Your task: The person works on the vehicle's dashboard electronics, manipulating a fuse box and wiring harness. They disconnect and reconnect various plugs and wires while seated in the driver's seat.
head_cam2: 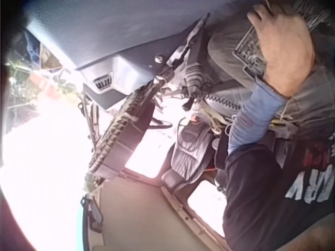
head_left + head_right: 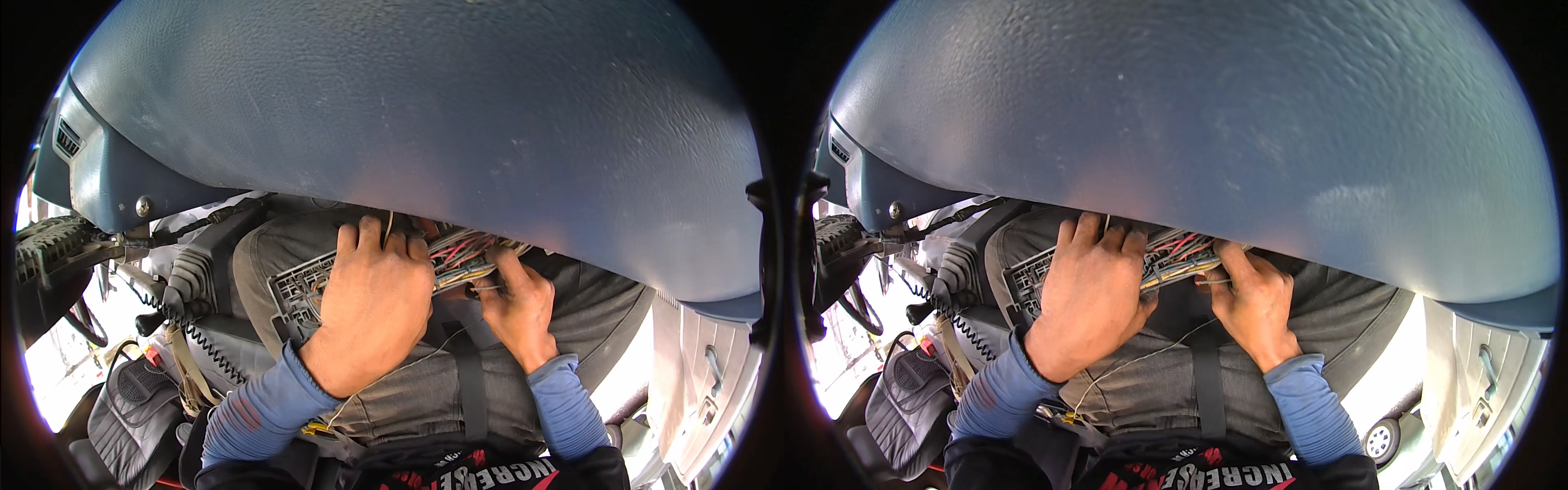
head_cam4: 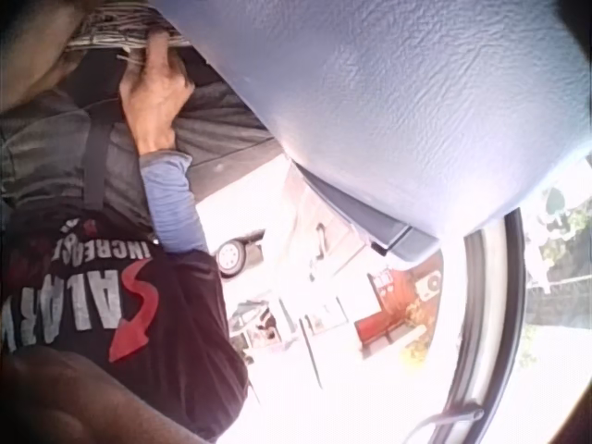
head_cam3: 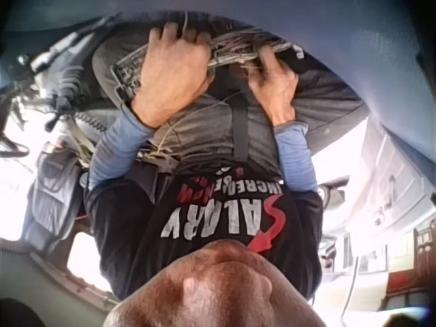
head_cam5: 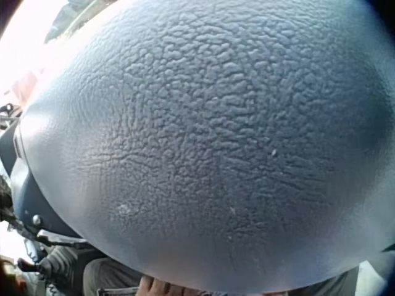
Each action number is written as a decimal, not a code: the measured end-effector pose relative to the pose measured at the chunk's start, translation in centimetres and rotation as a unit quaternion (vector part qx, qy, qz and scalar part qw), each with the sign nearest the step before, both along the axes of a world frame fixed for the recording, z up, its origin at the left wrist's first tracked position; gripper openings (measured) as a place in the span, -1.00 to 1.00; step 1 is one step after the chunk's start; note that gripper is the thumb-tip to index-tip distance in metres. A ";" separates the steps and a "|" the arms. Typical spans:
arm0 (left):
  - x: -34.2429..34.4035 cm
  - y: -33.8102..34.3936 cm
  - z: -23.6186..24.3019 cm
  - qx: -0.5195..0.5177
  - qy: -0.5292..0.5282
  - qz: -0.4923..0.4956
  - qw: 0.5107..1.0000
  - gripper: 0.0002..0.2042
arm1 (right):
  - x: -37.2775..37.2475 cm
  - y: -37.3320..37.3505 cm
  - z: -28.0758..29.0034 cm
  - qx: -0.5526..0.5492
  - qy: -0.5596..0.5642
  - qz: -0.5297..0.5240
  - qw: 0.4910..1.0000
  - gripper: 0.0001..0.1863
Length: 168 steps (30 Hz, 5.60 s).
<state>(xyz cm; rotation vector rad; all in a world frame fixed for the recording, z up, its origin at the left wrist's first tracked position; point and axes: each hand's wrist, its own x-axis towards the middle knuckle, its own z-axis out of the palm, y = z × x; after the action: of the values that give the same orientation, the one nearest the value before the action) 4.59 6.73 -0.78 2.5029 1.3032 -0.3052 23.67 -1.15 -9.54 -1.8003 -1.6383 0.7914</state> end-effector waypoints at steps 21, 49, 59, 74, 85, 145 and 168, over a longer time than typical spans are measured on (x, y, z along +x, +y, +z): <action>0.0 9.9 -2.6 -0.321 0.093 0.020 0.942 -0.14 | 0.1 5.1 3.8 -0.056 -0.109 0.057 0.991 -0.47; 0.0 5.2 2.1 -0.128 0.059 0.056 0.988 -0.27 | 9.7 4.5 -2.1 -0.117 0.039 -0.326 0.937 -0.40; -1.5 5.0 0.9 -0.048 0.022 0.008 0.999 -0.54 | 15.1 6.2 -10.6 -0.109 -0.276 -0.027 0.954 -0.78; -3.8 2.0 2.0 0.022 0.003 -0.004 1.000 -0.29 | 10.0 1.1 -1.2 0.012 0.112 -0.268 0.957 -0.64; -4.6 -0.1 -1.3 0.061 -0.036 -0.010 0.997 -0.32 | 9.8 0.3 3.7 -0.071 -0.027 -0.220 0.973 -0.61; -4.4 -0.3 -4.6 0.031 -0.174 0.068 0.982 -0.64 | -1.2 -1.4 0.5 0.137 -0.048 0.138 0.980 -0.58; -3.7 -0.5 -4.8 0.061 -0.184 0.099 0.976 -0.63 | -1.3 -0.9 0.8 0.146 -0.058 0.138 0.978 -0.69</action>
<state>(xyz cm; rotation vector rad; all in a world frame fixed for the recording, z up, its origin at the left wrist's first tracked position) 0.87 6.19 -5.62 2.3477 1.4301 0.2808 22.37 -2.02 -8.74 -1.4576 -1.9944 0.5306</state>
